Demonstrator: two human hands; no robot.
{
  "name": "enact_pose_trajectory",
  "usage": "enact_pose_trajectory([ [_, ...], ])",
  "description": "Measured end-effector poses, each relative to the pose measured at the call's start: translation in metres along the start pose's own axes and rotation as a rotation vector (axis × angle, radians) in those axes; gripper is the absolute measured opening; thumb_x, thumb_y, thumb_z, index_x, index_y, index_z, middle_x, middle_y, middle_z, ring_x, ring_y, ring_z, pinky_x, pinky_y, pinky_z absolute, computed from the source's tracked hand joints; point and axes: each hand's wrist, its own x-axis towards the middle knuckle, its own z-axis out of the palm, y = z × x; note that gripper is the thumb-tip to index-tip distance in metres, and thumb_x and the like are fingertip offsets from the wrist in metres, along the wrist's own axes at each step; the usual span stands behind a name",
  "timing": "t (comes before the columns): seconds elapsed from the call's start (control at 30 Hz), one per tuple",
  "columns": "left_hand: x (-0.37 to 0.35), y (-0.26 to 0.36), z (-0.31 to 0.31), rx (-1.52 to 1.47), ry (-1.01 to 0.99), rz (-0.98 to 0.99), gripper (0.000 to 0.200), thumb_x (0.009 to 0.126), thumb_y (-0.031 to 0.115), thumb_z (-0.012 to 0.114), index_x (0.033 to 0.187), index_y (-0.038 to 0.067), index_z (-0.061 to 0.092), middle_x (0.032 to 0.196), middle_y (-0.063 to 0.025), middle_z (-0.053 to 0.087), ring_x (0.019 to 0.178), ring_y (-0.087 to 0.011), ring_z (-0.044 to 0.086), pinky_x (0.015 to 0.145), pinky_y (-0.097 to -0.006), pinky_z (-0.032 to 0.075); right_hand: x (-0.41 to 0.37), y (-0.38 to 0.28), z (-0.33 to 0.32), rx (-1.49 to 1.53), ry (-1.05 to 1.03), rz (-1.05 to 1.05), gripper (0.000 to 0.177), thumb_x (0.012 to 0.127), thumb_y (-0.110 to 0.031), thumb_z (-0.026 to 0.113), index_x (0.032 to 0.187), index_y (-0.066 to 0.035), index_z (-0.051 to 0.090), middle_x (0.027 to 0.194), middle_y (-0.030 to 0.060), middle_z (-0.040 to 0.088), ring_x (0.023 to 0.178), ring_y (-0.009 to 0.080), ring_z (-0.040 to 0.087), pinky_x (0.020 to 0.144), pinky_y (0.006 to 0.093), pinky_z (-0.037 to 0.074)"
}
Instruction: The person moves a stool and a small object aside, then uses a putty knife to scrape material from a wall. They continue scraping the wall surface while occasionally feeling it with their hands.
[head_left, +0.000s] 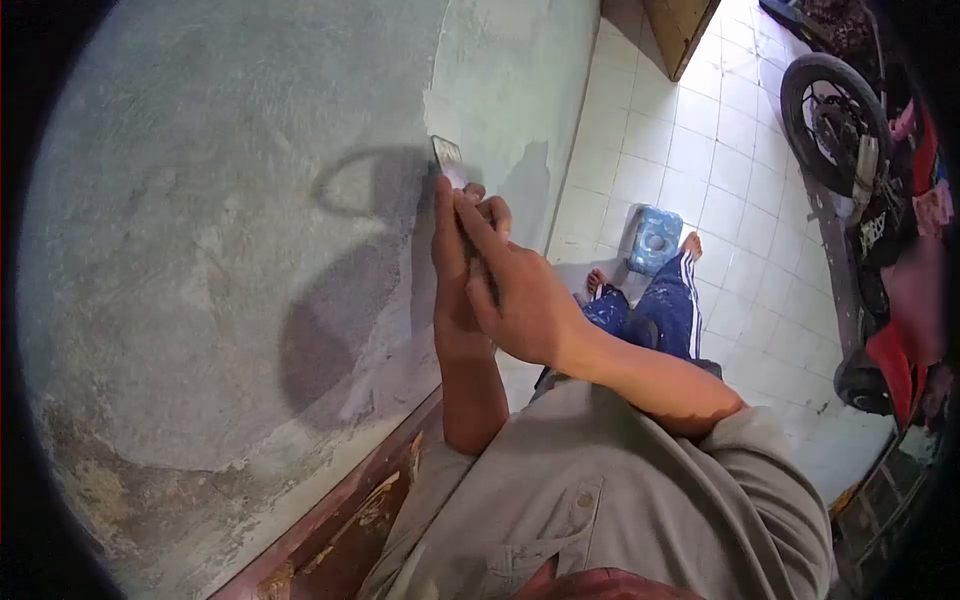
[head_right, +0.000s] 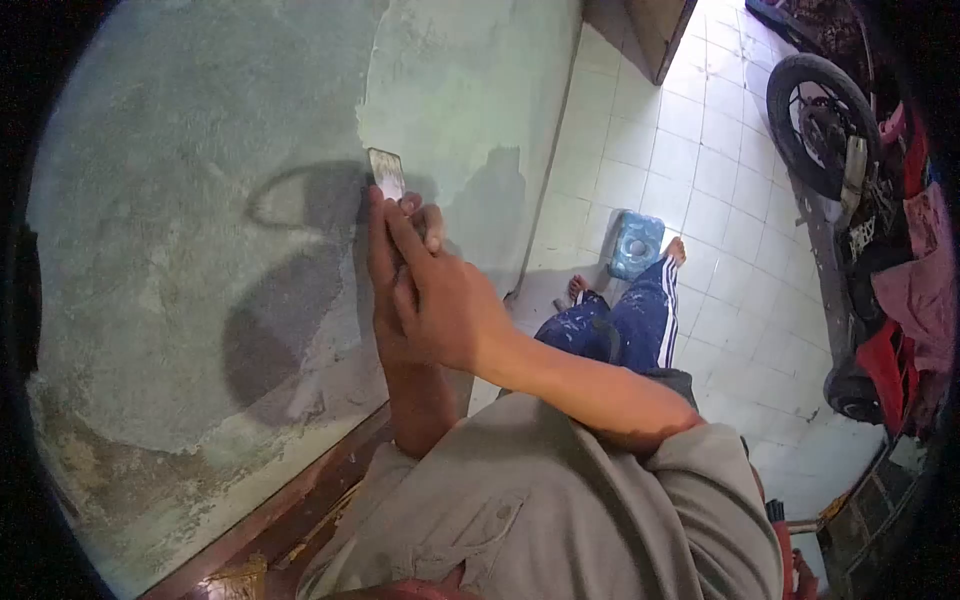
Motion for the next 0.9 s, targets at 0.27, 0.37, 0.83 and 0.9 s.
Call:
enact_pose_trajectory([
  [0.27,0.019,-0.008,-0.025,-0.042,-0.258,-0.090,0.047,0.101,0.060,0.046,0.091,0.014,0.047,0.062,0.0017,0.040,0.054,-0.0066,0.035,0.048,-0.0220,0.028,0.004,0.005,-0.002,-0.003,0.042,-0.056,0.067,0.089,-0.011,0.052,0.152,-0.006,0.031,0.096,0.0348,0.063,0.087,0.0515,0.062,0.079,0.0560,0.050],
  [0.37,0.031,-0.010,-0.029,-0.059,-0.264,-0.085,0.046,0.099,0.060,0.049,0.088,0.016,0.046,0.061,0.0022,0.040,0.051,-0.0065,0.035,0.046,-0.0220,0.028,-0.006,-0.005,-0.012,0.030,-0.027,-0.015,0.067,0.089,-0.010,0.052,0.152,-0.006,0.031,0.093,0.0342,0.063,0.086,0.0507,0.062,0.078,0.0547,0.049],
  [0.83,0.032,-0.002,-0.018,0.013,-0.152,-0.027,0.053,0.094,0.065,0.055,0.088,0.013,0.045,0.058,0.0042,0.036,0.049,-0.0067,0.031,0.044,-0.0228,0.023,-0.001,0.000,-0.006,0.004,0.002,-0.046,0.068,0.092,-0.012,0.053,0.154,-0.010,0.026,0.087,0.0312,0.064,0.081,0.0484,0.063,0.073,0.0532,0.050],
  [0.9,0.037,-0.007,-0.016,0.097,-0.068,0.069,0.052,0.095,0.065,0.054,0.090,0.014,0.045,0.058,0.0041,0.036,0.049,-0.0066,0.030,0.043,-0.0231,0.022,0.004,0.004,-0.004,0.000,-0.002,-0.051,0.068,0.092,-0.012,0.053,0.155,-0.010,0.026,0.085,0.0307,0.064,0.080,0.0479,0.063,0.072,0.0531,0.050],
])
